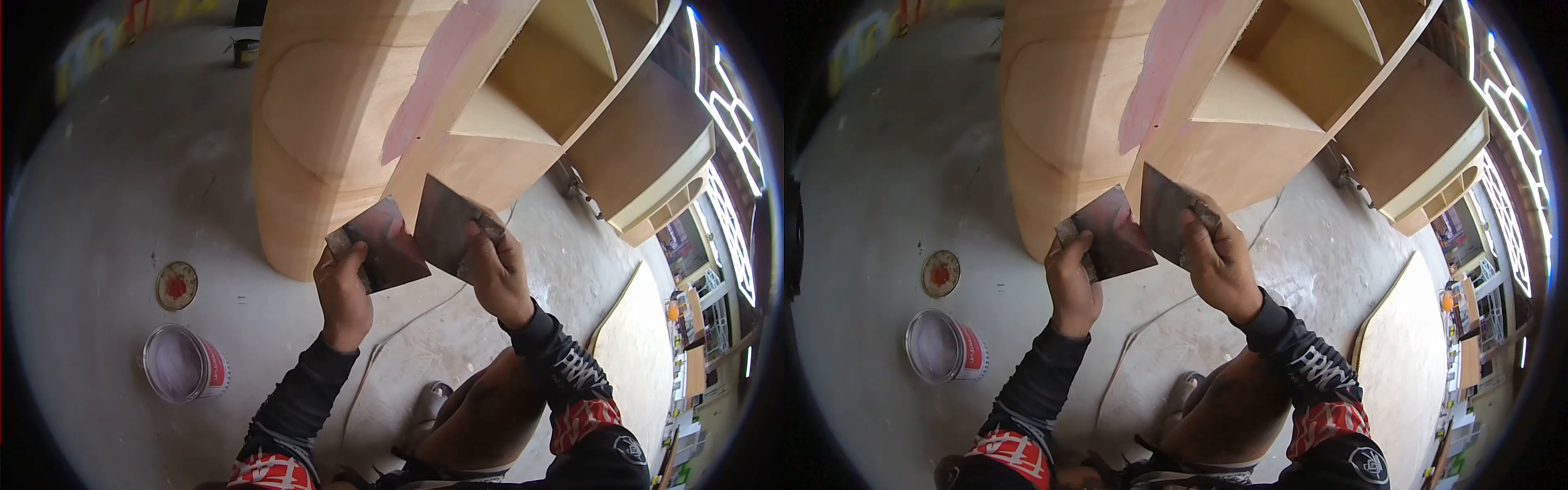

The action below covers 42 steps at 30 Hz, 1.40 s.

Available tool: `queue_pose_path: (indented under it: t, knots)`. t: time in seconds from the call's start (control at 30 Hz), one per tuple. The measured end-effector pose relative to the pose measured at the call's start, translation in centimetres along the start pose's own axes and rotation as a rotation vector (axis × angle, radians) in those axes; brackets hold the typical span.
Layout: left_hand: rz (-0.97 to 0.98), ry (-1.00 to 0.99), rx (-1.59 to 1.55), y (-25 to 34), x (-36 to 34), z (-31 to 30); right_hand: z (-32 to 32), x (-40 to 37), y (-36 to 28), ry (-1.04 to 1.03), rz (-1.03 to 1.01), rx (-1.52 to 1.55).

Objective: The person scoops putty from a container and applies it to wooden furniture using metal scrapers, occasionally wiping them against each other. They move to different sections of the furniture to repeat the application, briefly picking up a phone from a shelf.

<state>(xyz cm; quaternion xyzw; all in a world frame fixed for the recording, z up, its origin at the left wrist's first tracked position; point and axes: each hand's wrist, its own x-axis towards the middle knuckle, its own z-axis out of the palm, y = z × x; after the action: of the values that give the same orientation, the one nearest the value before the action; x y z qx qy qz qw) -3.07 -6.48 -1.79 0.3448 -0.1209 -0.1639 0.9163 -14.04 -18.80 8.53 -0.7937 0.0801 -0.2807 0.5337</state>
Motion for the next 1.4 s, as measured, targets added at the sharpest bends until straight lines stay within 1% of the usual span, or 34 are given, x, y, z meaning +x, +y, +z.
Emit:
queue_pose_path:
  t: [0.07, 0.17, 0.2, 0.3, 0.33, 0.43, 0.47, 0.5, 0.57, 0.63, 0.67, 0.7, 0.77, 0.83, 0.87, 0.9, 0.97, 1.07, 1.17, 1.2, 1.23, 1.27, 1.3, 1.37, 1.4]
  knots:
    - [0.023, 0.028, 0.044, -0.4, 0.2, -0.5, -0.6, 0.0, 1.0, -0.063, 0.052, -0.118]
    - [0.033, 0.038, -0.022, 0.3, 1.3, -0.1, 0.3, -0.7, 0.1, -0.133, 0.137, -0.172]
    - [0.083, 0.030, 0.111, 0.7, 1.4, -0.2, 0.3, -0.6, 0.1, -0.149, 0.092, -0.158]
    - [0.156, 0.152, 0.049, 1.3, 2.8, -1.1, -1.0, -0.5, -0.5, -0.356, 0.390, -0.169]
    - [0.164, 0.174, 0.004, 2.1, 2.9, -1.3, -1.1, -0.4, 0.7, -0.386, 0.344, -0.168]
    - [-0.065, 0.262, -0.449, 2.2, 3.7, -2.2, -0.9, 0.8, 1.4, -0.006, 0.385, 0.051]
    - [-0.136, 0.234, -0.425, 1.7, 3.2, -2.3, -0.6, 1.5, 1.1, 0.090, 0.390, 0.405]
    - [-0.205, 0.204, -0.401, 1.3, 2.7, -2.1, -0.8, 2.6, 1.1, 0.077, 0.370, 0.546]
    - [-0.497, 0.072, -0.749, 1.0, 1.4, -1.3, -0.8, 2.9, 0.1, 0.210, 0.509, 0.705]
    - [-0.642, -0.057, -0.856, 0.5, -0.8, 0.8, -2.4, 3.0, 2.7, -0.116, 0.527, 0.855]
    - [-0.728, -0.085, -0.824, 0.8, -1.8, 1.8, -2.3, 3.0, 3.9, -0.078, 0.555, 0.847]
    - [-0.722, -0.086, -0.822, 1.5, -2.6, 3.3, -1.2, 2.8, 3.3, 0.009, 0.641, 0.624]
    - [-0.709, -0.008, -0.812, 2.4, -3.2, 4.3, -0.1, 1.8, 3.7, -0.072, 0.699, 0.633]
    - [-0.559, 0.247, -0.696, 3.0, -2.0, 4.1, -0.6, 1.3, 4.7, -0.225, 0.770, 0.531]
    - [-0.450, 0.135, -0.747, 0.8, -0.7, 0.9, -0.8, 1.2, 5.2, -0.318, 0.805, 0.452]
    - [-0.361, 0.157, -0.628, 2.6, 0.5, 0.5, 0.3, 0.8, 5.5, -0.278, 0.808, 0.418]
    - [-0.248, 0.401, -0.530, 5.0, 1.5, 0.5, 0.5, 0.8, 6.3, -0.081, 0.899, 0.584]
    - [-0.240, 0.319, -0.600, 5.5, 1.1, 0.2, -0.1, 1.8, 4.1, -0.031, 0.844, 0.903]
    - [-0.268, 0.125, -0.674, 2.5, -0.2, 1.0, -1.1, 2.2, 4.4, -0.364, 0.703, 1.236]
    - [-0.229, 0.026, -0.663, 1.2, -1.0, 1.3, -0.8, 2.2, 3.7, -0.407, 0.673, 1.268]
    - [-0.153, -0.014, -0.531, 1.0, -1.9, 2.2, 1.7, 1.9, 1.8, -0.011, 0.756, 0.987]
    - [-0.073, -0.042, -0.401, 0.8, -2.8, 3.2, 1.1, 1.8, 3.0, -0.232, 0.706, 1.126]
    - [-0.073, -0.093, -0.437, 1.8, -3.3, 3.8, 0.4, 1.9, 5.2, -0.460, 0.644, 1.252]
    - [0.285, -0.070, 0.005, 1.3, -3.2, 2.9, -1.2, 1.5, 9.5, -0.379, 0.233, 0.499]
    - [0.467, -0.049, 0.230, 1.4, -3.1, 2.5, -1.1, 1.7, 9.3, -0.263, 0.234, 0.422]
